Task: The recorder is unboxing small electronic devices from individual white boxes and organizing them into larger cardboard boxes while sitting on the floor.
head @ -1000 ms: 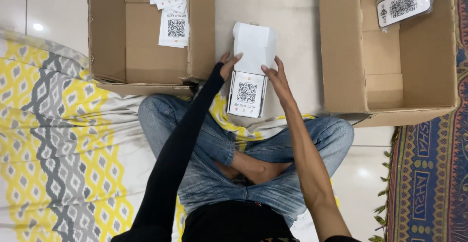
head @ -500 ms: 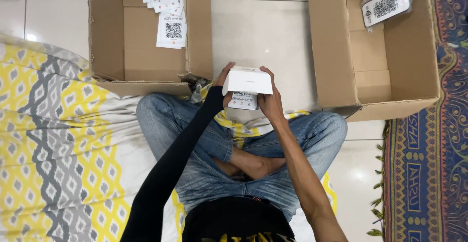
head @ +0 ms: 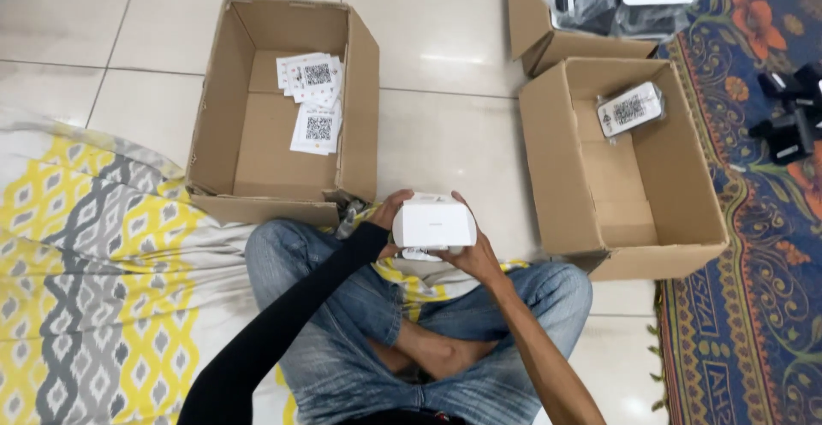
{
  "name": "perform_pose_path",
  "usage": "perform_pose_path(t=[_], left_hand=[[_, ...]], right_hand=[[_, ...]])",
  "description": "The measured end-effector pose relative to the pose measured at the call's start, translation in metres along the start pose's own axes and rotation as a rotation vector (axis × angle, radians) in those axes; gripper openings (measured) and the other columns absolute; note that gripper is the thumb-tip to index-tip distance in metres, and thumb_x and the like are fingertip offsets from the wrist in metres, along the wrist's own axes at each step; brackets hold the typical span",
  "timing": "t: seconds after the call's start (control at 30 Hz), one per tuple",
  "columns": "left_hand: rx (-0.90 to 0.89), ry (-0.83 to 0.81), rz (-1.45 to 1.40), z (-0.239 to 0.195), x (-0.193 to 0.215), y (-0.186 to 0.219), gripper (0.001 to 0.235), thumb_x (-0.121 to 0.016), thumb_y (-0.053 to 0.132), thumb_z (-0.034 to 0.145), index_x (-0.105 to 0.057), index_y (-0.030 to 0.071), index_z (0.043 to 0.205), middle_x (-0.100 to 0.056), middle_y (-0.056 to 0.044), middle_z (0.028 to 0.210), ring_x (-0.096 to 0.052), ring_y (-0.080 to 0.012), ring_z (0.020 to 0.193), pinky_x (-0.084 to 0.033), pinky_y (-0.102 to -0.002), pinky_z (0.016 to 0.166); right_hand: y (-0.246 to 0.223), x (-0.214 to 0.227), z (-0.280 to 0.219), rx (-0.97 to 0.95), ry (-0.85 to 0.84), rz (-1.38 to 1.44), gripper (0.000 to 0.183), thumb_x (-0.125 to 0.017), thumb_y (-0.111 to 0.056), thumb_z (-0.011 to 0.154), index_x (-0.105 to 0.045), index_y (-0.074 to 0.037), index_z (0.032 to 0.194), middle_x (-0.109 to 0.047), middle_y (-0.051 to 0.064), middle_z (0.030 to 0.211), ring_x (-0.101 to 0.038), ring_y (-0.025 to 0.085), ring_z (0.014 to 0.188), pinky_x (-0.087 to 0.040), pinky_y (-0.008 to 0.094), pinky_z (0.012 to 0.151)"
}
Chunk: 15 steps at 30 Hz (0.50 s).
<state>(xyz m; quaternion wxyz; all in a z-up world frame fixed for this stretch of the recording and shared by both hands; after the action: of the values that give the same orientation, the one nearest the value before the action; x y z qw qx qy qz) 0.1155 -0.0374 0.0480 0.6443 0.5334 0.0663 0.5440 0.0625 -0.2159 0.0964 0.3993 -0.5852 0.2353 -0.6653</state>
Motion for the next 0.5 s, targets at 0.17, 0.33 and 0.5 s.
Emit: perform_pose_path(t=[0.17, 0.33, 0.5], left_hand=[[0.077, 0.017, -0.051, -0.002, -0.006, 0.02, 0.118, -0.094, 0.017, 0.065, -0.021, 0.005, 0.158, -0.031, -0.025, 0.16, -0.035, -0.0435, 0.149, -0.034, -0.047, 0.121], [0.126, 0.054, -0.042, -0.011, -0.009, 0.022, 0.12, -0.088, 0.01, 0.063, -0.02, 0.005, 0.161, -0.028, -0.023, 0.164, -0.031, -0.0434, 0.153, -0.032, -0.047, 0.124], [0.151, 0.024, -0.004, -0.026, -0.023, 0.006, 0.105, -0.08, 0.013, 0.072, -0.024, 0.008, 0.161, -0.025, -0.021, 0.169, -0.03, -0.0423, 0.155, -0.031, -0.048, 0.126]], right_hand=[[0.023, -0.006, -0.012, -0.218, 0.049, 0.053, 0.095, -0.08, -0.001, 0.073, -0.037, -0.011, 0.157, -0.052, 0.012, 0.152, -0.059, 0.03, 0.134, -0.051, 0.037, 0.109], [0.031, -0.007, -0.019, -0.091, 0.13, 0.019, 0.074, -0.069, 0.005, 0.084, -0.045, -0.01, 0.152, -0.046, 0.013, 0.161, -0.057, 0.032, 0.138, -0.05, 0.04, 0.112], [-0.001, -0.001, -0.026, 0.041, 0.052, 0.08, 0.088, -0.077, -0.005, 0.078, -0.034, -0.013, 0.154, -0.03, 0.016, 0.164, -0.041, 0.038, 0.144, -0.043, 0.045, 0.113]])
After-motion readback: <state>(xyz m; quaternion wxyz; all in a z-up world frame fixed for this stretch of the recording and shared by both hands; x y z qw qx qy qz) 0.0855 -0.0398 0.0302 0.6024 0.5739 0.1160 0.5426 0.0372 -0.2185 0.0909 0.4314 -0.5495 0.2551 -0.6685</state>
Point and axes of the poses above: each hand's wrist, its own z-axis towards the middle knuckle, its own x-axis out of the back of the hand, y = z × x, the point moved 9 cm from there along z, towards the middle knuckle
